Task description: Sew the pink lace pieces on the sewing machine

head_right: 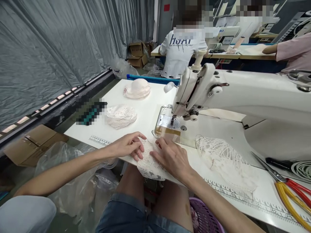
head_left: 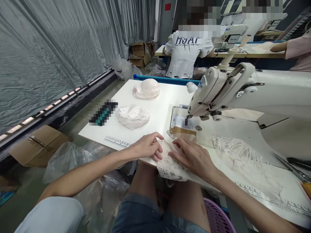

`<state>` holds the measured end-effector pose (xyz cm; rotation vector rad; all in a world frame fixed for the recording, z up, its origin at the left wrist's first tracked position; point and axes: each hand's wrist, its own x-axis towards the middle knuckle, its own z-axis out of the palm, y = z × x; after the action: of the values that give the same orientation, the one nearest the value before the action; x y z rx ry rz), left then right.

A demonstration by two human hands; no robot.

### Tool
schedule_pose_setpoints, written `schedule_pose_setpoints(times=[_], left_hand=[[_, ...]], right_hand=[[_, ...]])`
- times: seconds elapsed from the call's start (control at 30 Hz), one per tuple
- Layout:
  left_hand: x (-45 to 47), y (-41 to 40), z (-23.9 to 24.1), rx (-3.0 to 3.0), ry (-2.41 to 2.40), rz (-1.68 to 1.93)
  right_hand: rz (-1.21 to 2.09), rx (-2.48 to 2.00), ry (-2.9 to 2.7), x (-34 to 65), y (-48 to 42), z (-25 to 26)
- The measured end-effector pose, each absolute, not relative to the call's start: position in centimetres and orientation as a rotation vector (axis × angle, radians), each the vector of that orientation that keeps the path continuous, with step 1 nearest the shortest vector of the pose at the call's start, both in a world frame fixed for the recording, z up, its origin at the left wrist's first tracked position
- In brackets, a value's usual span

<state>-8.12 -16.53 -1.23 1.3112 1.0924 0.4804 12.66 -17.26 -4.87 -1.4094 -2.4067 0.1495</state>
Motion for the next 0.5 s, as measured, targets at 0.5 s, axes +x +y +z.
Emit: schedule_pose_setpoints(times=[0.5], left_hand=[[-4.4, -15.7, -0.2, 1.064, 1.08, 0.673]], right_hand=[[0.442, -0.887, -2.286, 12.2, -19.9, 0.4]])
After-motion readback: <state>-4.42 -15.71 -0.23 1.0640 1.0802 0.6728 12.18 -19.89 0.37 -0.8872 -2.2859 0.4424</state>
